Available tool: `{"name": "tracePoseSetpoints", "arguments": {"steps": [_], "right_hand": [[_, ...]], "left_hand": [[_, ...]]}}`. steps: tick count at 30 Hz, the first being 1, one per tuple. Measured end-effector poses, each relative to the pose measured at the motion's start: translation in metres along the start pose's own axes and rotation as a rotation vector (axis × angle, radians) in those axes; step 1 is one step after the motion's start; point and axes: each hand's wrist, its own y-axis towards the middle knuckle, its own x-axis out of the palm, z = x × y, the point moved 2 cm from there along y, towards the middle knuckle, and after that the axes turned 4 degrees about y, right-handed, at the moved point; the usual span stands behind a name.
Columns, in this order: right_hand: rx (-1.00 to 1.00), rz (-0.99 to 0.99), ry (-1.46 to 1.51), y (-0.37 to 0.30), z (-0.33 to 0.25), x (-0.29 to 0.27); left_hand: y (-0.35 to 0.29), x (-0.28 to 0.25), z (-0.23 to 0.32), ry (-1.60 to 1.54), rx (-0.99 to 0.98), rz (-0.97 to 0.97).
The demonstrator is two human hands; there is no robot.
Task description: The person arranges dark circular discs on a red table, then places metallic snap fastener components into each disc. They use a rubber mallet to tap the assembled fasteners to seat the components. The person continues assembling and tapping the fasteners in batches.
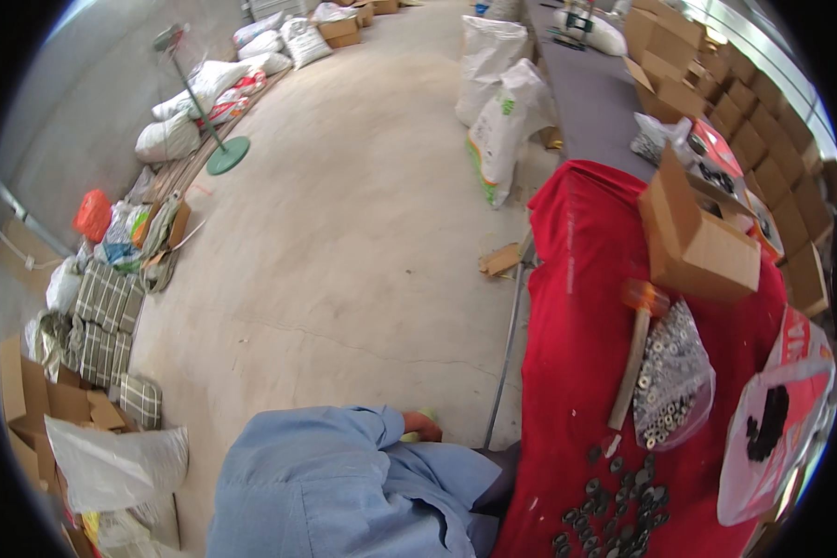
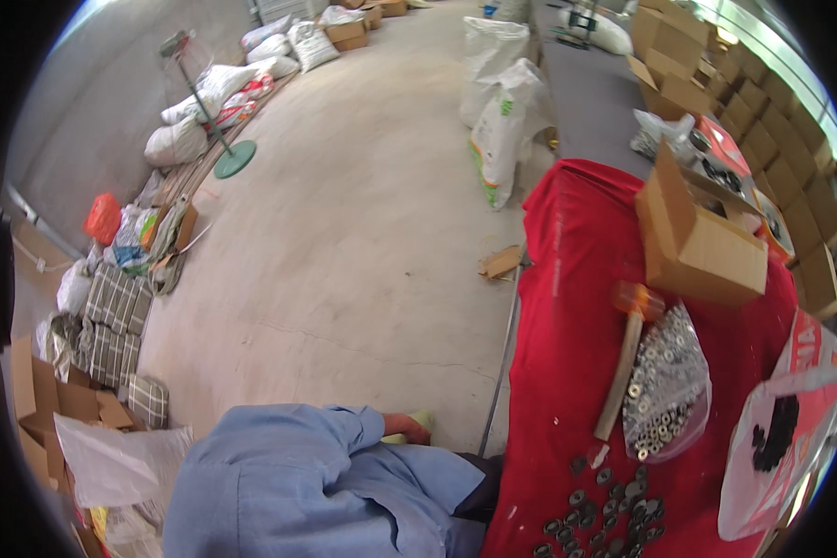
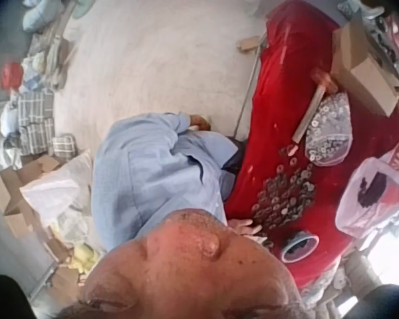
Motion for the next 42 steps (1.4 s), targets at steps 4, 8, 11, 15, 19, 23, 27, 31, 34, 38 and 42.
{"name": "tracePoseSetpoints", "arguments": {"steps": [4,8,11,15,19,23,27,31,34,38,42], "right_hand": [[0.159,0.084,0.012,-0.025,0.035,-0.039],[0.352,-0.025,0.014,-0.058,0.072,-0.063],[0.492,-0.115,-0.051,-0.063,0.074,-0.074],[0.5,-0.052,-0.015,-0.073,0.076,-0.075],[0.57,-0.135,-0.14,-0.075,0.062,-0.076],[0.583,-0.154,-0.138,-0.067,0.059,-0.076],[0.574,-0.105,-0.128,-0.062,0.059,-0.071],[0.541,-0.048,-0.112,-0.054,0.063,-0.072],[0.469,-0.036,-0.1,-0.028,0.068,-0.08],[0.314,-0.113,-0.175,0.057,0.07,-0.081],[0.194,-0.277,-0.351,0.099,0.093,-0.036]], "left_hand": [[0.01,-0.006,0.017,-0.027,-0.265,-0.103],[0.033,-0.024,0.033,0.15,-0.424,-0.052],[0.079,-0.044,0.077,0.249,-0.446,0.087],[0.112,-0.058,0.13,0.284,-0.413,0.242],[0.104,-0.105,0.138,0.404,-0.462,0.285],[0.072,-0.144,0.119,0.466,-0.562,0.383],[0.07,-0.171,0.1,0.517,-0.567,0.432],[0.07,-0.188,0.079,0.548,-0.508,0.451],[0.063,-0.196,0.075,0.544,-0.448,0.489],[0.038,-0.2,0.083,0.563,-0.242,0.543],[-0.026,-0.202,0.13,0.592,0.254,0.53]]}}
